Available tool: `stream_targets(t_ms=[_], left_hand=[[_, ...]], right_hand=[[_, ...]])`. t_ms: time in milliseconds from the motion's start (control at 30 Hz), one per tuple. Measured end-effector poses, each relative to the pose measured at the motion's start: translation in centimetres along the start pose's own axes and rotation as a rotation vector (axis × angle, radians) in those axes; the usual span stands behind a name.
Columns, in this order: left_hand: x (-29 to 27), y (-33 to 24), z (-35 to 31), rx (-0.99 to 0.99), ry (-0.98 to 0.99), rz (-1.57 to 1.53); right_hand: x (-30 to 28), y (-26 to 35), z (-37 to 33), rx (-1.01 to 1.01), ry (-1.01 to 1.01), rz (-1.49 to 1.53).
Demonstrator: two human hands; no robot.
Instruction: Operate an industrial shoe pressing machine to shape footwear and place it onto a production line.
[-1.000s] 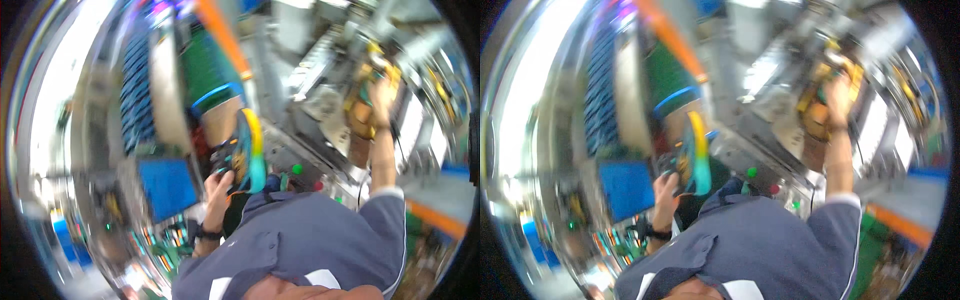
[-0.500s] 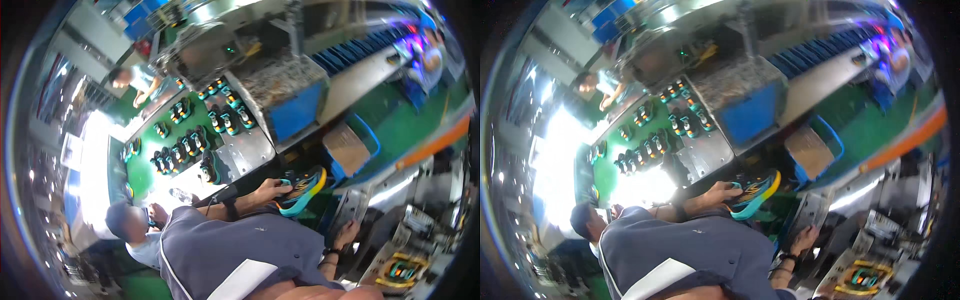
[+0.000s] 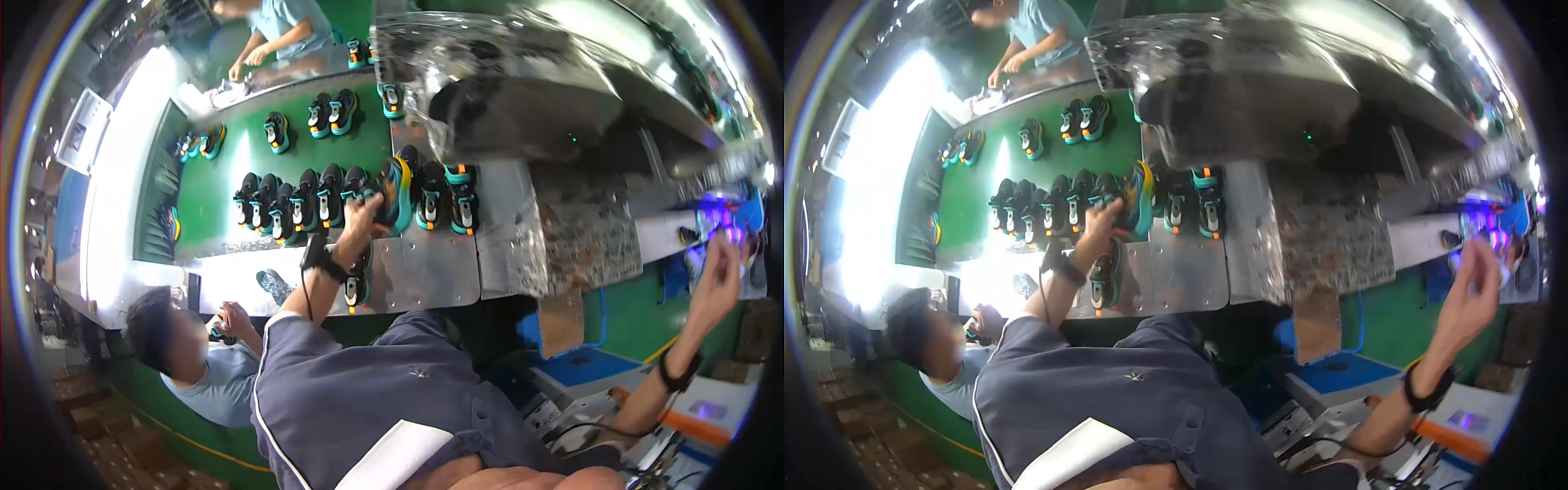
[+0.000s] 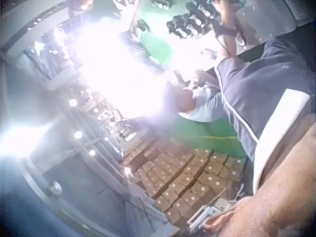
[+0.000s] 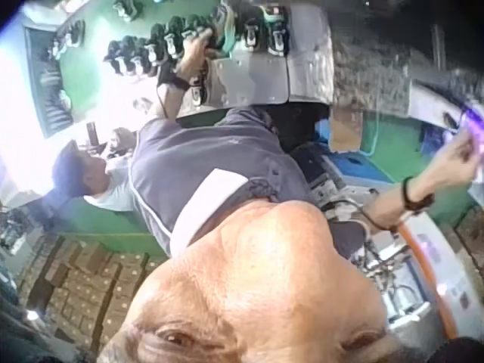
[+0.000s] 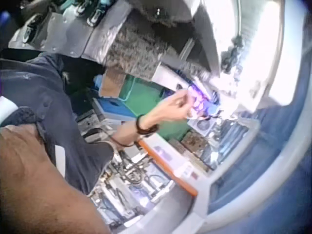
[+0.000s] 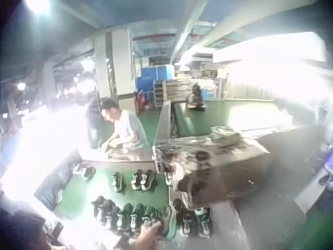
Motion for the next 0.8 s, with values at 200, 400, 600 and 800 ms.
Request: stream_targets(t_ms=[200,400,600,800], left_hand=[[3.8,-2.0,23.1,0.127,-0.028,-0.140],[8.2,-3.9,39.4,0.300,-0.284,0.416],[12.5,-0.9,43.1,0.562,-0.311,0.895],[11.2,-0.8,37.1,0.574,-0.193,0.552]], right_hand=[[30.2,8.5,17.5,0.047,0.479,0.218],[55.0,16.2,22.6,0.092,0.760,0.064],[62.4,26.7,19.5,0.051,0.795,0.136],[57.8,26.6,17.7,-0.102,0.733,0.160]])
Point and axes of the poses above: each hand's wrist, its own z-axis towards the middle knuckle, its own x-axis out of the palm, y = z × x, the point moved 7 cm from there along z, towards the middle knuckle, and after that the axes turned 15 degrees about -y, right-handed, at the moved point
